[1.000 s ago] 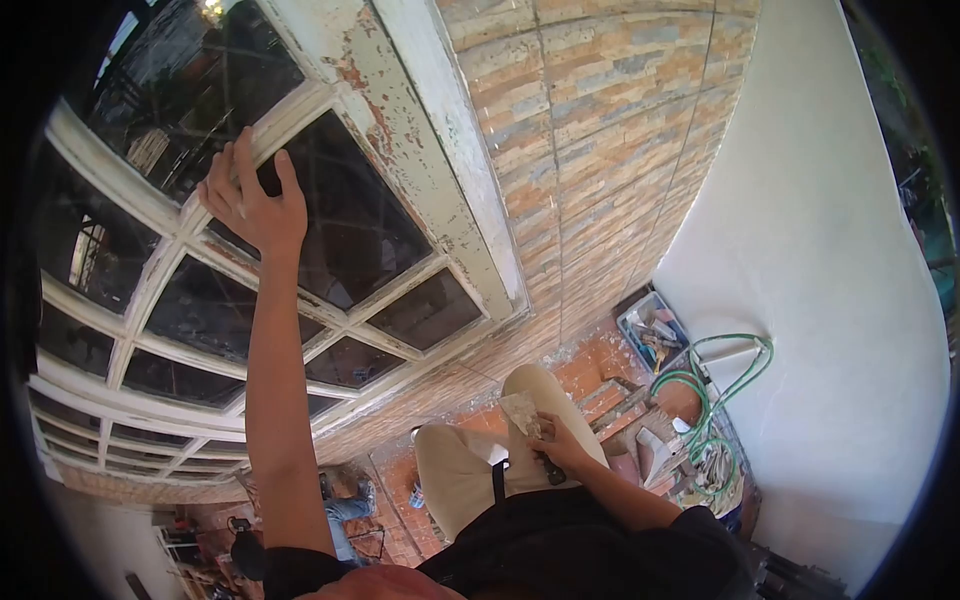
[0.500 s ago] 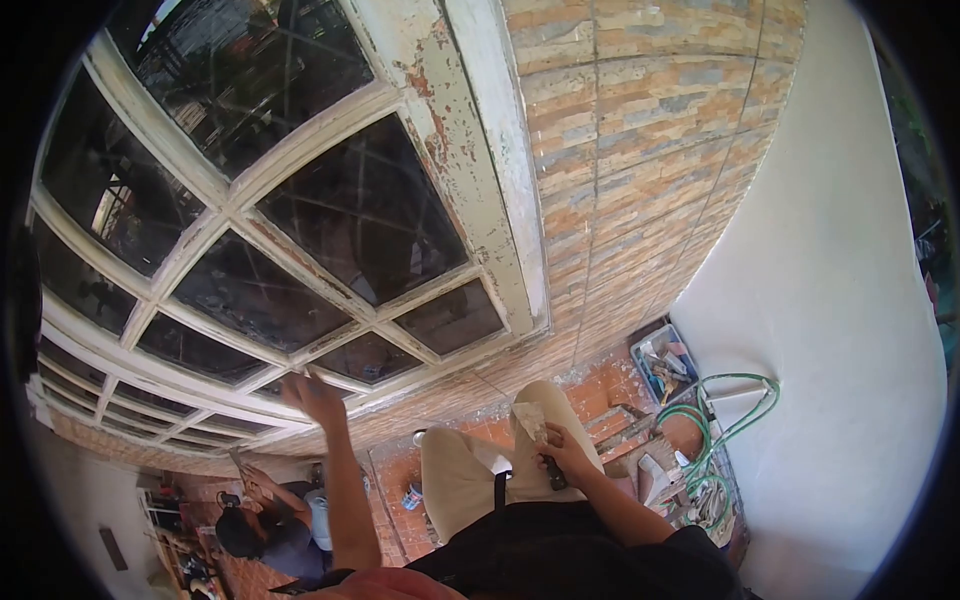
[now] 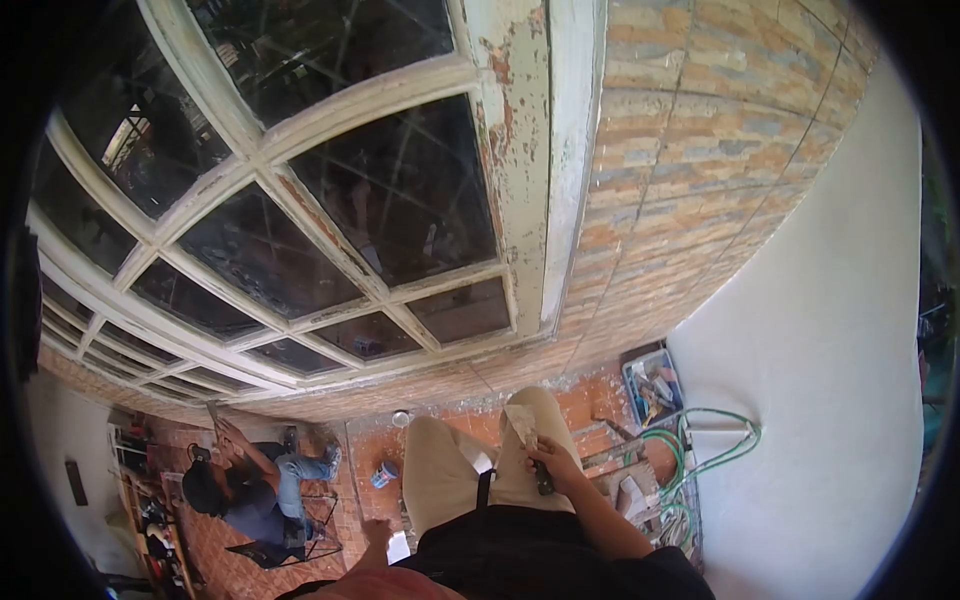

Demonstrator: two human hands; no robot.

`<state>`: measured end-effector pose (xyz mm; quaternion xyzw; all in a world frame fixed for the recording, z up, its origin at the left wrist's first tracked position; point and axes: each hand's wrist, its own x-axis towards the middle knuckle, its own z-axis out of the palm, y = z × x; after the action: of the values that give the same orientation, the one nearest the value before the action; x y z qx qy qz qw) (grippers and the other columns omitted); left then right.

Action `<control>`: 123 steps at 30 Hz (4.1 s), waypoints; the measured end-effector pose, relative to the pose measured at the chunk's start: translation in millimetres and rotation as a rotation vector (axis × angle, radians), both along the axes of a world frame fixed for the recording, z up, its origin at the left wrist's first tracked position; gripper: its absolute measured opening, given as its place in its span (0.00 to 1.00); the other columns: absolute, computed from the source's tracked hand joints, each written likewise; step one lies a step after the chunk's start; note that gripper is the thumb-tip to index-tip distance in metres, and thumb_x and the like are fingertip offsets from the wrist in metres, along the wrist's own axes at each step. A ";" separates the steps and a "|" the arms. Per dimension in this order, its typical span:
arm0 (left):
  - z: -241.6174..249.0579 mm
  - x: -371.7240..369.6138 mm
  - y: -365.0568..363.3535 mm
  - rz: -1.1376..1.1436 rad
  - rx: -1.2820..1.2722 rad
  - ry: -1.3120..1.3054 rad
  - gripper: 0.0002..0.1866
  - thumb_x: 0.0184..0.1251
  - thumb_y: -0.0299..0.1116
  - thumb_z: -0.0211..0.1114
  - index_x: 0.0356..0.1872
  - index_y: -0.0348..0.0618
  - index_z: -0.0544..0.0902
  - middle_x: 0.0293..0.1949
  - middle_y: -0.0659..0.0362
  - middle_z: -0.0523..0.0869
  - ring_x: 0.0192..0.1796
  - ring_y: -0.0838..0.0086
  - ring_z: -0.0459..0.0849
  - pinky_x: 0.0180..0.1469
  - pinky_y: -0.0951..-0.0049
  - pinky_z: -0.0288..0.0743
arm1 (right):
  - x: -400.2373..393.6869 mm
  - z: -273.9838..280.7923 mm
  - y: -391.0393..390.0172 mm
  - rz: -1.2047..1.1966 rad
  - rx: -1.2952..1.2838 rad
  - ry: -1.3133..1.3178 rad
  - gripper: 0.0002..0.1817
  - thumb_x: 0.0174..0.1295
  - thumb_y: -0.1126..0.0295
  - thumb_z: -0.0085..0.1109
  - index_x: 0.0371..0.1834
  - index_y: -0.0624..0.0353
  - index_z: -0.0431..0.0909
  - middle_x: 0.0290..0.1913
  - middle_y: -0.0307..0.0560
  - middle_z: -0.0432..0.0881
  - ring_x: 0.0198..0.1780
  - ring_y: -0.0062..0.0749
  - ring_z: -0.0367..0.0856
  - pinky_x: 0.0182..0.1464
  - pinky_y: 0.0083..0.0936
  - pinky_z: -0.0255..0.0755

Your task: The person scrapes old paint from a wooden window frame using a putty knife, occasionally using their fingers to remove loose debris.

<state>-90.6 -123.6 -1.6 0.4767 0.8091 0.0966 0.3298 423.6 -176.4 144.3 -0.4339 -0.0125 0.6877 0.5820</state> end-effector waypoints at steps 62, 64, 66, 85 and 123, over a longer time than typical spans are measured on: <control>485.8 536.0 279.6 -1.446 1.903 0.068 0.17 0.53 0.20 0.61 0.47 0.33 0.85 0.50 0.51 0.85 0.59 0.54 0.80 0.65 0.54 0.73 | 101.9 250.6 197.1 -0.343 0.753 -0.200 0.27 0.74 0.58 0.52 0.75 0.43 0.62 0.27 0.34 0.67 0.17 0.15 0.57 0.16 0.14 0.45; 483.5 536.7 279.9 -1.454 1.904 0.056 0.18 0.53 0.20 0.61 0.47 0.33 0.85 0.51 0.51 0.85 0.60 0.54 0.80 0.65 0.54 0.73 | 99.4 250.4 192.6 -0.357 0.719 -0.209 0.27 0.74 0.57 0.52 0.75 0.44 0.62 0.26 0.34 0.67 0.17 0.15 0.57 0.16 0.14 0.45; 475.0 534.0 275.5 -1.500 1.888 0.073 0.16 0.55 0.23 0.61 0.46 0.34 0.85 0.50 0.51 0.85 0.60 0.56 0.80 0.65 0.57 0.74 | 102.8 240.5 189.2 -0.350 0.696 -0.203 0.27 0.75 0.58 0.51 0.76 0.45 0.61 0.26 0.35 0.66 0.16 0.15 0.56 0.15 0.15 0.44; 493.0 545.8 269.0 -1.386 1.981 0.128 0.19 0.51 0.25 0.62 0.47 0.42 0.87 0.47 0.52 0.85 0.57 0.51 0.80 0.63 0.51 0.74 | 86.6 260.2 198.9 -0.453 0.665 -0.332 0.26 0.76 0.59 0.48 0.76 0.48 0.61 0.25 0.35 0.66 0.15 0.15 0.55 0.14 0.15 0.47; 465.9 549.4 273.4 -1.347 1.805 -0.163 0.26 0.42 0.15 0.63 0.47 0.46 0.88 0.47 0.55 0.85 0.56 0.56 0.79 0.68 0.54 0.70 | 80.9 260.9 185.8 -0.476 0.616 -0.378 0.24 0.77 0.61 0.47 0.74 0.52 0.64 0.24 0.32 0.68 0.15 0.13 0.60 0.13 0.15 0.53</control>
<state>458.7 149.8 464.2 0.8722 -0.0023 0.4792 -0.0986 504.4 9.4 405.2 -0.3491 -0.2228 0.4068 0.8142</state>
